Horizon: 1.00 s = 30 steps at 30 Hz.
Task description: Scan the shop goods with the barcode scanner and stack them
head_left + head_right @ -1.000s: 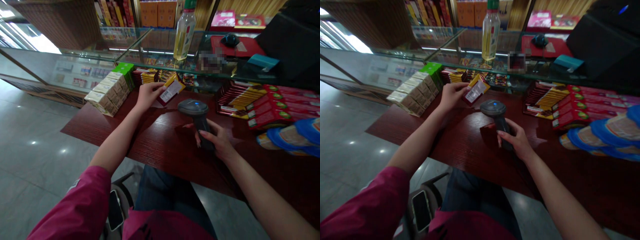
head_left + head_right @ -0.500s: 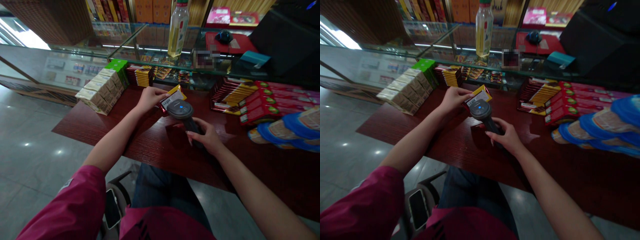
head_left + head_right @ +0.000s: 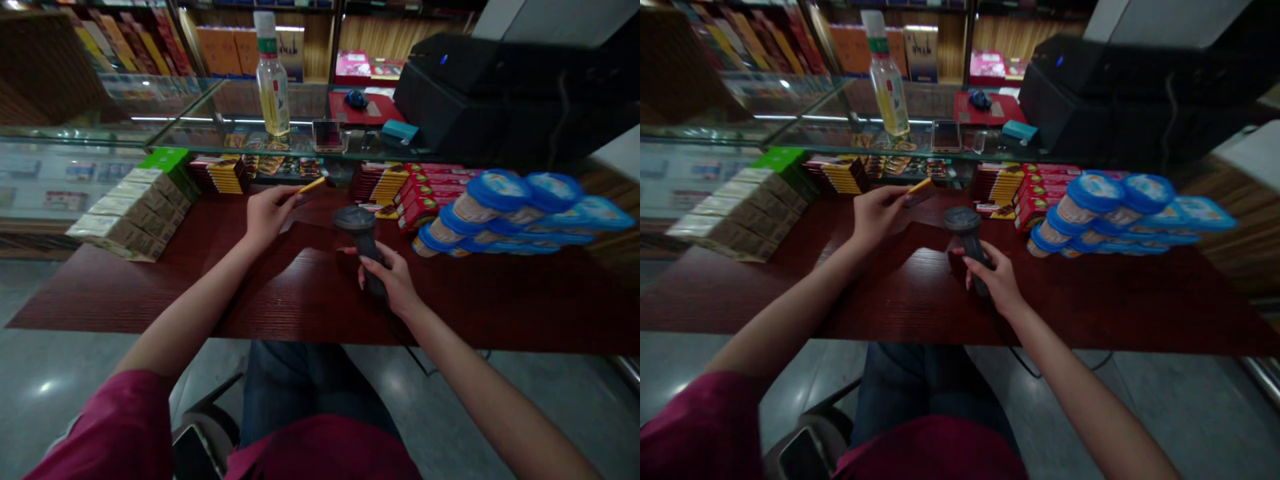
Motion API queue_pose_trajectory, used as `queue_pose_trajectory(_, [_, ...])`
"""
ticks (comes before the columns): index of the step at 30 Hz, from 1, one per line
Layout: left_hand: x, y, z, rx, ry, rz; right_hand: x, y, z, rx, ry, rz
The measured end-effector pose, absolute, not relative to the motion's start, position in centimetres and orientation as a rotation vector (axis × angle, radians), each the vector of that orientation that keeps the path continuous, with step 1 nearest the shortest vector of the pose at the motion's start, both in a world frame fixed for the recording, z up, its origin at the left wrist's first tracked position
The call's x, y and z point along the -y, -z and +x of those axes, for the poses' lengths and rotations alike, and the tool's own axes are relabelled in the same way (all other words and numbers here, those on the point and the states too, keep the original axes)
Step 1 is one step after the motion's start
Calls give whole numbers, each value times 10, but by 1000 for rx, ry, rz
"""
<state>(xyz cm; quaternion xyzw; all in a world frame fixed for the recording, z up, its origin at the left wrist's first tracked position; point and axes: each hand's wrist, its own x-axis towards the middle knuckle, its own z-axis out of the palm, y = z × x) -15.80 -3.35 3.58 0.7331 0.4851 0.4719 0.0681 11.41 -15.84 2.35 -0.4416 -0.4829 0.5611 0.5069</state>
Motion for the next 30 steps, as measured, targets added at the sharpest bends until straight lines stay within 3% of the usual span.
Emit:
queue_pose_trajectory(8, [16, -28, -33, -1210, -867, 2874, 201, -18, 152, 1028, -1183, -1147])
queue_pose_trajectory(19, [6, -14, 10, -1176, -457, 2893, 212, -17, 155, 906, -1273, -1107])
queue_pose_trajectory(25, [8, -14, -23, -1077, -782, 2945, 205, -26, 152, 943, -1251, -1120])
queue_pose_trajectory(30, [-5, -13, -152, -1581, -1198, 2743, 170, -40, 129, 1060, -1367, -1068])
